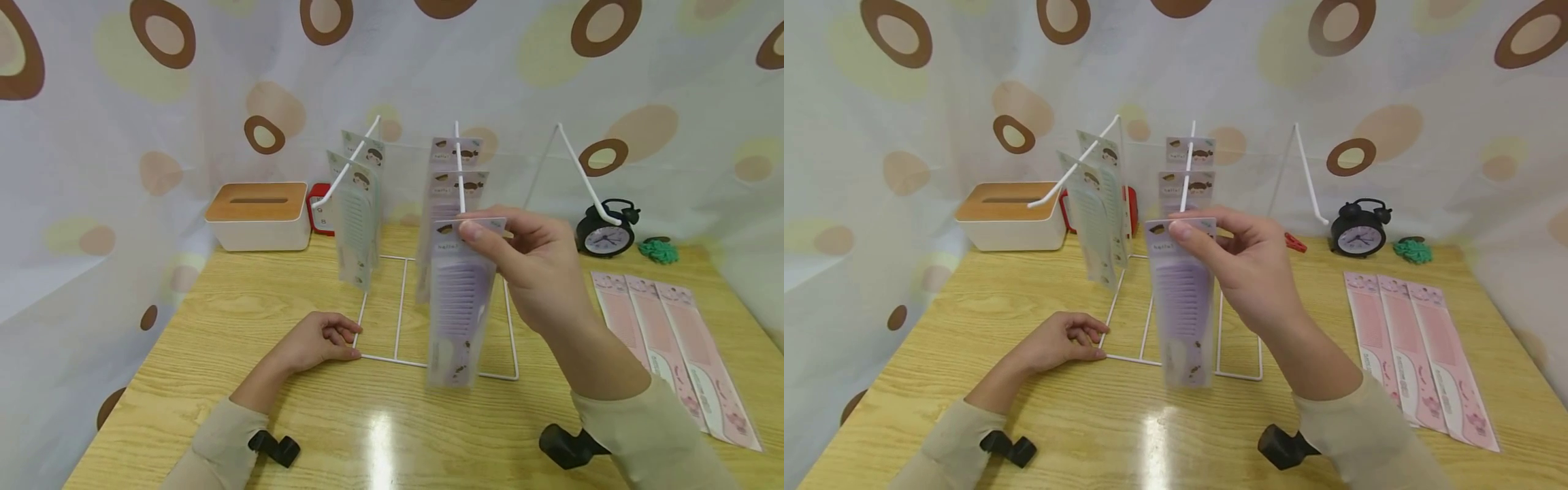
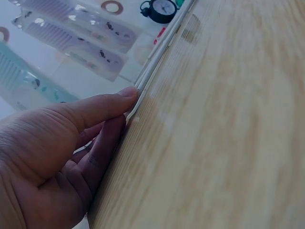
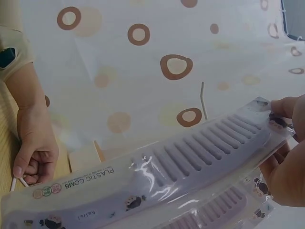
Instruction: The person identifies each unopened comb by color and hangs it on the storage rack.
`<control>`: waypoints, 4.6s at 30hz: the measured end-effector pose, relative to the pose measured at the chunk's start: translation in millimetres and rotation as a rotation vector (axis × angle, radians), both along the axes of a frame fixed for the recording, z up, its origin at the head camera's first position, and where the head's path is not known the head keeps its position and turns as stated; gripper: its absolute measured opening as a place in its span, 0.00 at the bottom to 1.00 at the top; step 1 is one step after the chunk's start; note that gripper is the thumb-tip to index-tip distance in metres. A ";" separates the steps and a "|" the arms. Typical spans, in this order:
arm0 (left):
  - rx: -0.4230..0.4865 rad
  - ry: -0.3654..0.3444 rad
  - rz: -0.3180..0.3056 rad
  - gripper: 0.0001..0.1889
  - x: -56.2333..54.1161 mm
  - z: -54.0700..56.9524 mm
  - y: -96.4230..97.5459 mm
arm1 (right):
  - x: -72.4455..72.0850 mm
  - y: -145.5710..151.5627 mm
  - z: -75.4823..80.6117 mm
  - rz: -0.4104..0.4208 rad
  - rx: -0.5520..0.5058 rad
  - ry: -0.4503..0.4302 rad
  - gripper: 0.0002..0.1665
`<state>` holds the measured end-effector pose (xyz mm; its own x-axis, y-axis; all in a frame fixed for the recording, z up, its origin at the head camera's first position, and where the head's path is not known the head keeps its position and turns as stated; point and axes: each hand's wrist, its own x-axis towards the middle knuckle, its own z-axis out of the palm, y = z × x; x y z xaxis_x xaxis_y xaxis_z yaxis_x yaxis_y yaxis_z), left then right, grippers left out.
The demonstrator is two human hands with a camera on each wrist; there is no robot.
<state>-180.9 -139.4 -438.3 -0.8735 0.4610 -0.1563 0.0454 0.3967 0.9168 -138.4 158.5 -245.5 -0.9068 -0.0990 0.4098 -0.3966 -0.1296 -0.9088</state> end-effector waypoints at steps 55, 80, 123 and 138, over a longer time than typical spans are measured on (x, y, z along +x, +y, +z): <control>0.000 -0.014 -0.005 0.22 1.0 1.1 0.1 | -75.4 230.4 -150.7 -0.230 0.620 -0.289 0.31; 0.001 -0.010 -0.007 0.21 0.5 1.6 0.6 | -102.4 300.4 -168.6 -0.212 1.196 -0.410 0.50; 0.014 -0.025 -0.010 0.22 -0.1 -0.1 -0.8 | 7.3 138.8 -14.4 0.444 -0.595 0.256 0.18; 0.008 -0.029 -0.009 0.22 -0.1 0.0 0.4 | 1.8 119.5 2.4 0.142 -0.603 0.248 0.17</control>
<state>-181.0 -138.9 -438.3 -0.8643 0.4706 -0.1778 0.0222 0.3887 0.9211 -136.6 278.0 -243.1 -0.7735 0.1014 0.6257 -0.5264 -0.6525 -0.5450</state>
